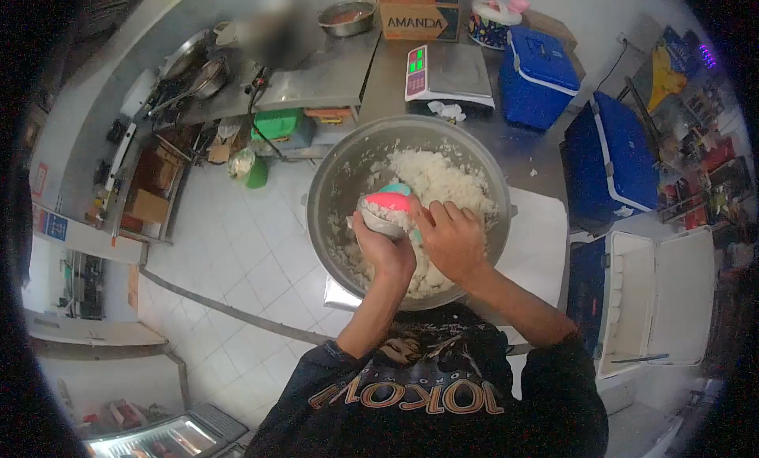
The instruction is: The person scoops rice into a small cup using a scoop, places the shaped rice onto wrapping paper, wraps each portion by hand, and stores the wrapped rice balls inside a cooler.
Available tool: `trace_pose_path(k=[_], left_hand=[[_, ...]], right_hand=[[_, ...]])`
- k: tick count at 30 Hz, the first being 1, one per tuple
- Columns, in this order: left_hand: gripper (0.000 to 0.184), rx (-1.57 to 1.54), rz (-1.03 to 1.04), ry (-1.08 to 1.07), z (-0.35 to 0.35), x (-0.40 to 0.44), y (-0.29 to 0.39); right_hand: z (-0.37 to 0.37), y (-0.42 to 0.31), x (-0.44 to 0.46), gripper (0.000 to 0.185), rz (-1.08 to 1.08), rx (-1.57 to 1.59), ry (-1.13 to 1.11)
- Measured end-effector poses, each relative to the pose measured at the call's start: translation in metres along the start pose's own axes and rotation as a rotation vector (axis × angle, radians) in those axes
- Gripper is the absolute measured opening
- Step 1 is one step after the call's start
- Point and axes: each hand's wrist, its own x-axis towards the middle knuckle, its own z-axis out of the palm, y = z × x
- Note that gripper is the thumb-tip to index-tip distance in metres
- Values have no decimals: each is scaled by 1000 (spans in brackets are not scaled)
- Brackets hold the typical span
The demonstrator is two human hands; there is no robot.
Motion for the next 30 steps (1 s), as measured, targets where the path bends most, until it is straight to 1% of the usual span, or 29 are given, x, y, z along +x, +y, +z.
trace_pose_path(k=[3,6,9,12,15,16,18,20,21,22,23,25,26,27,29,30], left_hand=[[43,-67,-10,-133,-5,20,-4],[44,-35,5,-221,1,17,8],[49,-18,57,-263,-10,29,11],[46,-37,147,-148,-8,23,4],[39,454,517,55,-23,27,-16],[33,410,555,62,-23,26,-19],[33,375,566,-1,-23,34,-19],[34,397,575,-52,-19,41,-13],[34,299,519,-36,-18,44,-8],[35,188,470,-32,-10,53,-3],[35,67,427,-25,-2,61,1],[40,-17,288,-40,-4,62,8],[42,-50,216,-51,-6,62,11],[44,-76,137,-71,-5,60,14],[47,-73,90,-54,4,43,18],[48,-77,70,-47,8,38,21]], right_hand=[[-9,19,8,54,31,131,-66],[-30,39,26,55,126,43,-6],[-39,50,32,49,178,148,-48],[-44,23,36,46,296,367,-451],[-10,-7,15,35,321,658,-396],[-3,-7,12,30,323,719,-344],[10,-7,7,21,346,851,-241],[21,10,21,19,386,1021,-261],[24,18,25,18,404,1102,-259],[37,23,16,23,372,1144,-189],[31,18,14,23,417,1137,-167],[16,1,0,23,514,1139,-153],[41,0,-9,23,464,1122,10],[49,5,-7,23,519,1087,-55],[55,13,-3,23,650,1013,-190],[52,14,-4,22,663,995,-144]])
